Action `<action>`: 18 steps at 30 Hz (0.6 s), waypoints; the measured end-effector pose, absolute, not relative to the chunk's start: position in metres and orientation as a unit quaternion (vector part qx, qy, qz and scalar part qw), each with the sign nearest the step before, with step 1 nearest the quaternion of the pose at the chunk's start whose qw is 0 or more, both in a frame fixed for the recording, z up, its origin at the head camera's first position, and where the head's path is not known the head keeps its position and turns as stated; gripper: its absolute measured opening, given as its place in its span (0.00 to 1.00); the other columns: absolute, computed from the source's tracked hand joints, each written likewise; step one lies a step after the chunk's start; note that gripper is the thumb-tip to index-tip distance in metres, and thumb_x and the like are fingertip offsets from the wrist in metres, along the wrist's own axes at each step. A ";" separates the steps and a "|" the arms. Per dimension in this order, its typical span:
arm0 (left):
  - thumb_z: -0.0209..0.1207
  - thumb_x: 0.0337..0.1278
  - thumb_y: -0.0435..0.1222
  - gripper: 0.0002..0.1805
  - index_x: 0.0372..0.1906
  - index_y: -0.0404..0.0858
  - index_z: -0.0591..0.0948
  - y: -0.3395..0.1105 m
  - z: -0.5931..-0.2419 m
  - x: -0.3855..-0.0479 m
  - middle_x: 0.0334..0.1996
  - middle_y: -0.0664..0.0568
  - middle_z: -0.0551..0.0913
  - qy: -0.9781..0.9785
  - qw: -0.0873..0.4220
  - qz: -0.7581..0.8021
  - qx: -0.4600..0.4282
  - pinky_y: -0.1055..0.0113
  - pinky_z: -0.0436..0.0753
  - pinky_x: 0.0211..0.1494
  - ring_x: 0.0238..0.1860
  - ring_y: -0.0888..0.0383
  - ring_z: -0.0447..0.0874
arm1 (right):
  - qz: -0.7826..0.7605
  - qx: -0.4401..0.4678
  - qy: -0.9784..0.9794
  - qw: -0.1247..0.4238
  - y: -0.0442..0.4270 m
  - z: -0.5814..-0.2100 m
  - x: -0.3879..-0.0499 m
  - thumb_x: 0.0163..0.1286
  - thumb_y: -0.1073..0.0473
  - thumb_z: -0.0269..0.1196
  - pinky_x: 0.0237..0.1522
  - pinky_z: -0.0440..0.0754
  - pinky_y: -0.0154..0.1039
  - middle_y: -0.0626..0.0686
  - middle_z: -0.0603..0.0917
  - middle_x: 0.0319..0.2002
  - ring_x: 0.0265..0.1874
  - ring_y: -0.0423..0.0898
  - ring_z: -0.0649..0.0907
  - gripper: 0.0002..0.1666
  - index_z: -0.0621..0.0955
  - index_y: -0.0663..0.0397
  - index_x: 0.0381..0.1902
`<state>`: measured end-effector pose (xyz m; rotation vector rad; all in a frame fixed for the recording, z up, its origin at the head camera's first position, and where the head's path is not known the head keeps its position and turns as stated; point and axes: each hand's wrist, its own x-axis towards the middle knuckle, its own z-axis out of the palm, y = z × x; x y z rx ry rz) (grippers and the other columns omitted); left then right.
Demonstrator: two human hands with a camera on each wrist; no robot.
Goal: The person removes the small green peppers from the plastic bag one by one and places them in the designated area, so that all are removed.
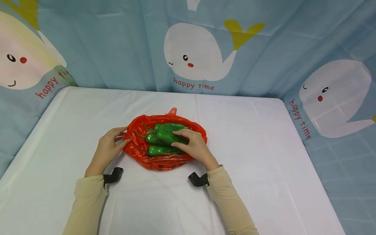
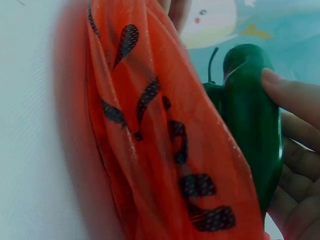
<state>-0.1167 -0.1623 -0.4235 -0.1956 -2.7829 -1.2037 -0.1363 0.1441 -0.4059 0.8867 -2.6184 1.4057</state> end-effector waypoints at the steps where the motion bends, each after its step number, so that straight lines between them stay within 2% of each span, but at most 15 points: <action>1: 0.63 0.55 0.28 0.26 0.60 0.26 0.72 -0.162 -0.424 -0.117 0.53 0.37 0.75 -0.914 0.053 -0.398 -0.063 0.49 0.79 0.55 0.51 0.42 0.77 | 0.459 0.283 -0.842 0.019 0.144 -0.406 -0.136 0.52 0.60 0.73 0.54 0.80 0.41 0.52 0.84 0.47 0.50 0.46 0.80 0.25 0.82 0.59 0.50; 10: 0.63 0.53 0.26 0.23 0.56 0.26 0.75 -0.163 -0.429 -0.119 0.49 0.35 0.78 -0.897 0.067 -0.435 -0.033 0.52 0.80 0.54 0.49 0.41 0.80 | 0.507 0.232 -0.830 0.006 0.148 -0.402 -0.135 0.55 0.61 0.71 0.51 0.81 0.41 0.52 0.84 0.48 0.49 0.45 0.80 0.23 0.82 0.57 0.50; 18: 0.62 0.57 0.30 0.23 0.57 0.28 0.74 -0.166 -0.432 -0.121 0.51 0.35 0.79 -0.870 0.014 -0.492 0.017 0.62 0.80 0.52 0.51 0.44 0.80 | 0.551 0.208 -0.808 -0.006 0.151 -0.393 -0.134 0.56 0.65 0.70 0.50 0.82 0.43 0.56 0.83 0.47 0.46 0.49 0.81 0.22 0.82 0.61 0.50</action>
